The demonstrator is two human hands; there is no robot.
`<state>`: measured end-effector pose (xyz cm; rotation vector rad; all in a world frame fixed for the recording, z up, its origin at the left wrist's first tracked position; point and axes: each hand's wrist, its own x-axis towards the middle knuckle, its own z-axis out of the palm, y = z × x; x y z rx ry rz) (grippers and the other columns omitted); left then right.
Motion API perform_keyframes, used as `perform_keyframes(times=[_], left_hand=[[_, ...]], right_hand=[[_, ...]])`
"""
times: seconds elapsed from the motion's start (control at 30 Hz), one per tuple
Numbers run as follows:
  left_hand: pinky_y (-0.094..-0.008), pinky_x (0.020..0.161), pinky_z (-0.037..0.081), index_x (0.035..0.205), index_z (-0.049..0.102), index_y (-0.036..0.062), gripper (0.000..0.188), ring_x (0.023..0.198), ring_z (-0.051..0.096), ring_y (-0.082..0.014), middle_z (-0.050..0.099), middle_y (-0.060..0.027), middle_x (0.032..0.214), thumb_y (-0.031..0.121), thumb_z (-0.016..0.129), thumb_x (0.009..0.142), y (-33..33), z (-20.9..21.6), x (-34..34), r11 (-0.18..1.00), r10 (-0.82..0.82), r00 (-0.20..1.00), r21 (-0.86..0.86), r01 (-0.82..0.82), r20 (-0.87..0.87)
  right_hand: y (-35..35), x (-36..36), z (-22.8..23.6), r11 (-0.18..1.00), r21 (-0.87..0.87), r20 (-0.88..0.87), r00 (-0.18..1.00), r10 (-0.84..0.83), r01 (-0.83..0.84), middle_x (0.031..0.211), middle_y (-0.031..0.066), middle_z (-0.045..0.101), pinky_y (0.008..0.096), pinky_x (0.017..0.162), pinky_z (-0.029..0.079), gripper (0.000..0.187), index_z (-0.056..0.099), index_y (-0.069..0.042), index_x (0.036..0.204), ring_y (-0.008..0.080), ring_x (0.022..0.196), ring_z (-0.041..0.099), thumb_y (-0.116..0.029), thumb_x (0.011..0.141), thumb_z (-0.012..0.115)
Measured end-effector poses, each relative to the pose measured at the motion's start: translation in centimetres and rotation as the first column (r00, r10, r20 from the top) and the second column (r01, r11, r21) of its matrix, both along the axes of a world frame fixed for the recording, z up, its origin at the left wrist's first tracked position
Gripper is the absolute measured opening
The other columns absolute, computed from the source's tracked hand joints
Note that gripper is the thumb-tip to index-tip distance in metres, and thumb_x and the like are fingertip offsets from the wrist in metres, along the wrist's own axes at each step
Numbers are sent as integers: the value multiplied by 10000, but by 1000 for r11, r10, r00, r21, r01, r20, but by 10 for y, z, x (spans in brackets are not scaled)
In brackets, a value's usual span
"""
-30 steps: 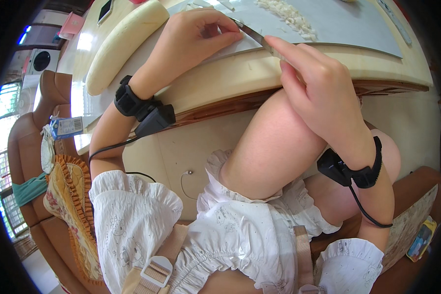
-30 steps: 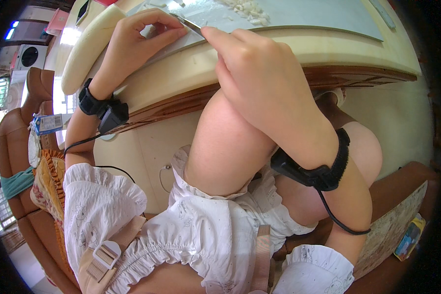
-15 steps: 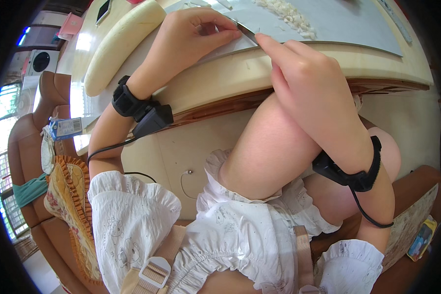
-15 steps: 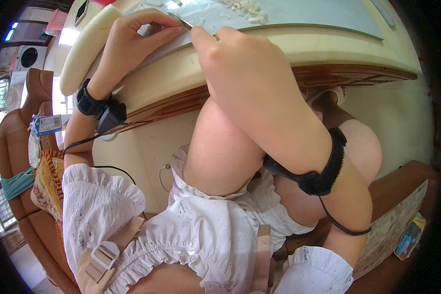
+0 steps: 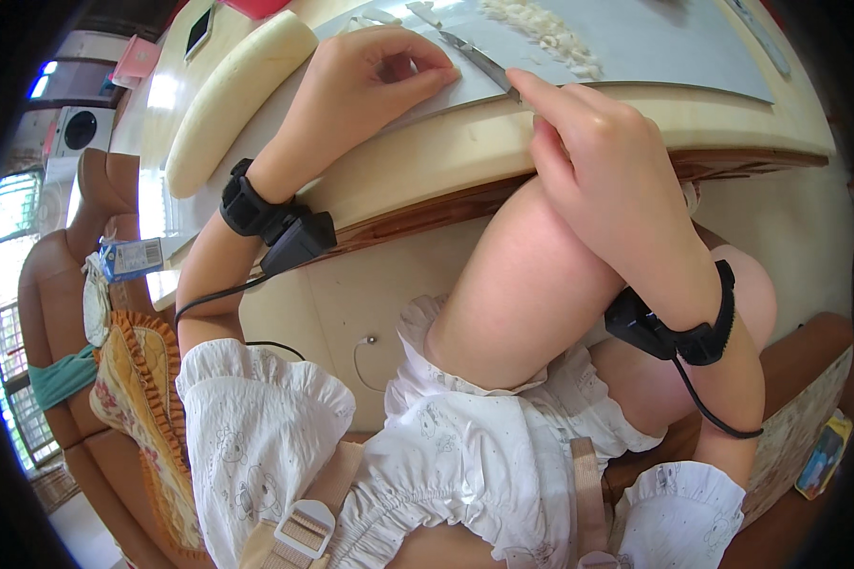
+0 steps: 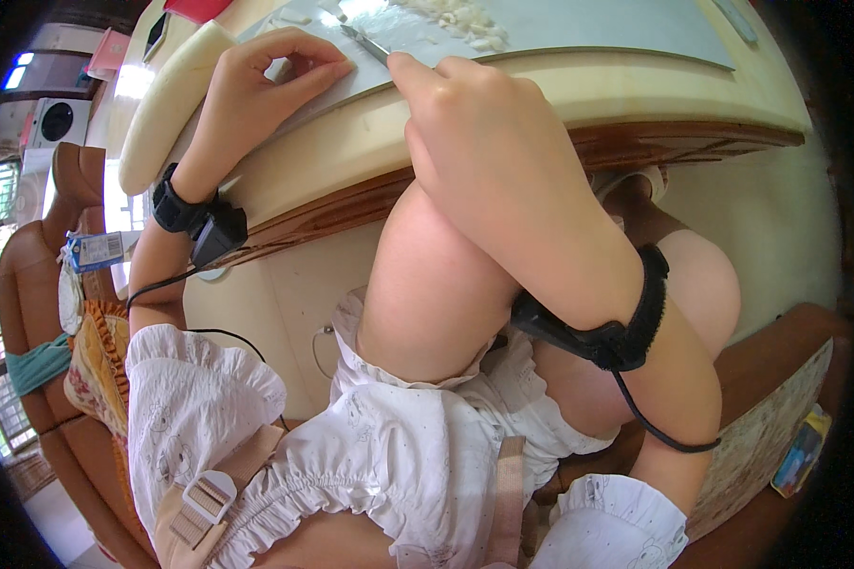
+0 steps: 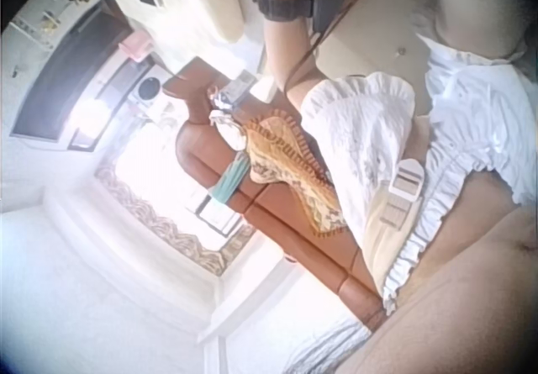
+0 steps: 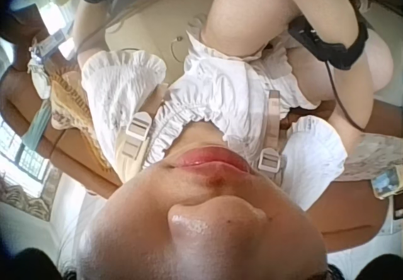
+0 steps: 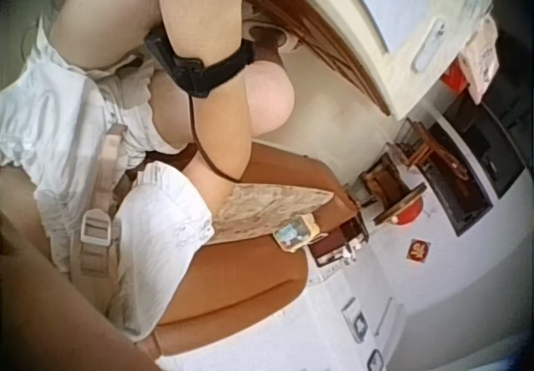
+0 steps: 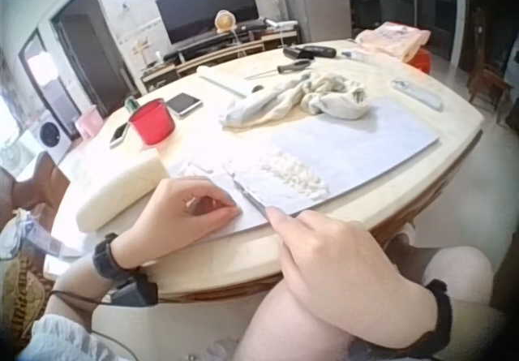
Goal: The recorder is chopping a white vegetable into small pieces on a cutting board.
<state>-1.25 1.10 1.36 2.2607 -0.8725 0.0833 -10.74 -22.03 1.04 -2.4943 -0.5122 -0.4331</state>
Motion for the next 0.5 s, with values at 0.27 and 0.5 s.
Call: perform_keyframes(times=[0.27,0.5], left_hand=[[-238,706,492,977,772,31,127,755,576,-77,694,-5,839,118,801,888,-1,-1,3,999,15,995,27,-18,99],[-239,709,490,990,773,29,129,759,575,-88,691,-14,836,113,786,893,1,-6,6,1000,22,994,1,-23,103]], right_hand=[[3,-4,1,999,41,28,1000,-2,1,874,178,652,425,677,501,409,661,-41,1305,350,727,627,22,905,609],[3,-3,-1,999,39,66,998,12,-14,872,177,651,420,676,502,405,662,-43,1303,345,728,630,19,906,612]])
